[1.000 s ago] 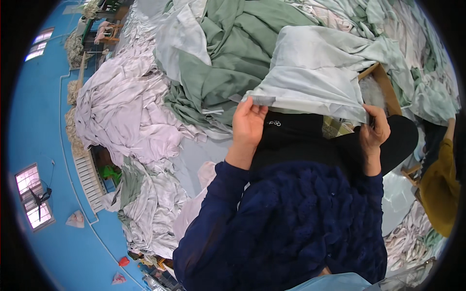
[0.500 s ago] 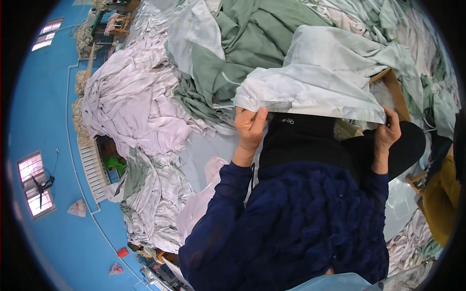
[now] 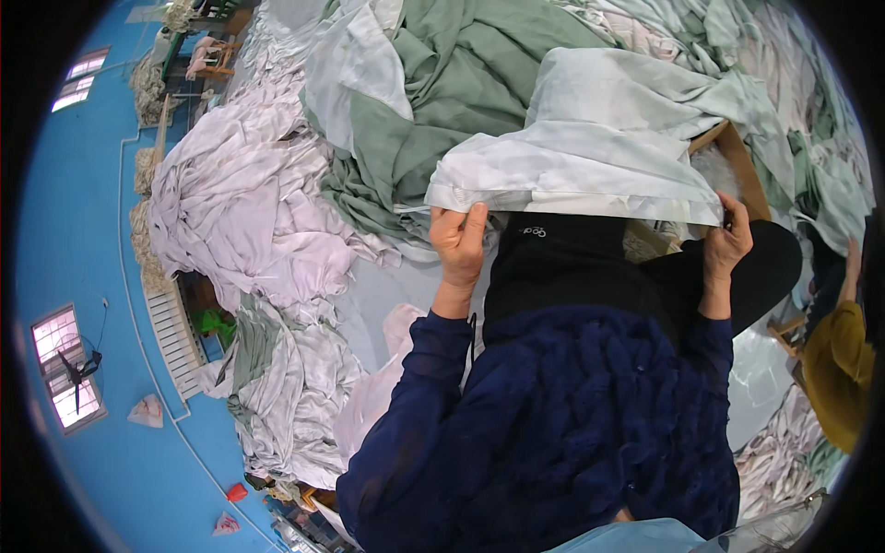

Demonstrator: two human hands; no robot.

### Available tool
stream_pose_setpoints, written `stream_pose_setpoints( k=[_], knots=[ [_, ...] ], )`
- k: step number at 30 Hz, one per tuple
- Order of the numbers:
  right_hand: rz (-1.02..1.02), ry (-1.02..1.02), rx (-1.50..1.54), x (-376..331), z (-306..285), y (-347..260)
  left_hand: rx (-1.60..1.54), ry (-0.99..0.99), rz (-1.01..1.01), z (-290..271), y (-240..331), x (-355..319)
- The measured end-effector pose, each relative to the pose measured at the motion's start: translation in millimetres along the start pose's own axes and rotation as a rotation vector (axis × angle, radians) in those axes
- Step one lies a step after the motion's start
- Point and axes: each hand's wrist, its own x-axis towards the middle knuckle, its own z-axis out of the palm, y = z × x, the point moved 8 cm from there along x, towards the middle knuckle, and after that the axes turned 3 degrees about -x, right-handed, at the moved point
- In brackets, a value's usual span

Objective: Trimming excess threads from green and white fabric pieces using a small pair of snips.

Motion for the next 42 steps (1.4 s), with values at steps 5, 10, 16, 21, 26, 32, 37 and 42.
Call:
stream_pose_setpoints(
  k=[5, 10, 16, 21, 26, 32, 37, 42],
  knots=[
    [-0.041, 0.005, -0.043, 2.9, -0.2, -10.7, 0.009, 0.020, 0.015, 1.3, 3.4, 1.4],
    [-0.038, 0.035, -0.033, 3.7, -5.1, -7.7, 0.059, 0.054, 0.055, 3.8, -2.7, 5.6],
    [-0.118, 0.119, -0.175, 7.8, 5.4, -34.2, 0.052, 0.215, -0.098, -27.5, -41.2, 16.0],
    [-0.058, -0.027, -0.174, -0.1, 46.0, -27.2, -0.324, 0.372, -0.326, -61.7, -122.4, 19.1],
    [-0.015, -0.185, -0.170, -8.2, 67.3, -17.3, -0.558, 0.733, -0.917, -76.6, -184.4, -8.5],
    [0.233, -0.209, -0.150, -7.2, 76.2, 22.4, 0.002, 0.443, -0.655, -27.6, -112.9, 14.0],
    [0.377, -0.301, 0.018, -13.9, 103.7, 48.6, 0.476, -0.284, 0.248, 113.2, 47.0, 53.5],
    [0.579, -0.474, 0.542, -17.5, 158.8, 12.5, 0.614, -0.615, 0.311, 178.6, 39.1, 43.1]
  ],
)
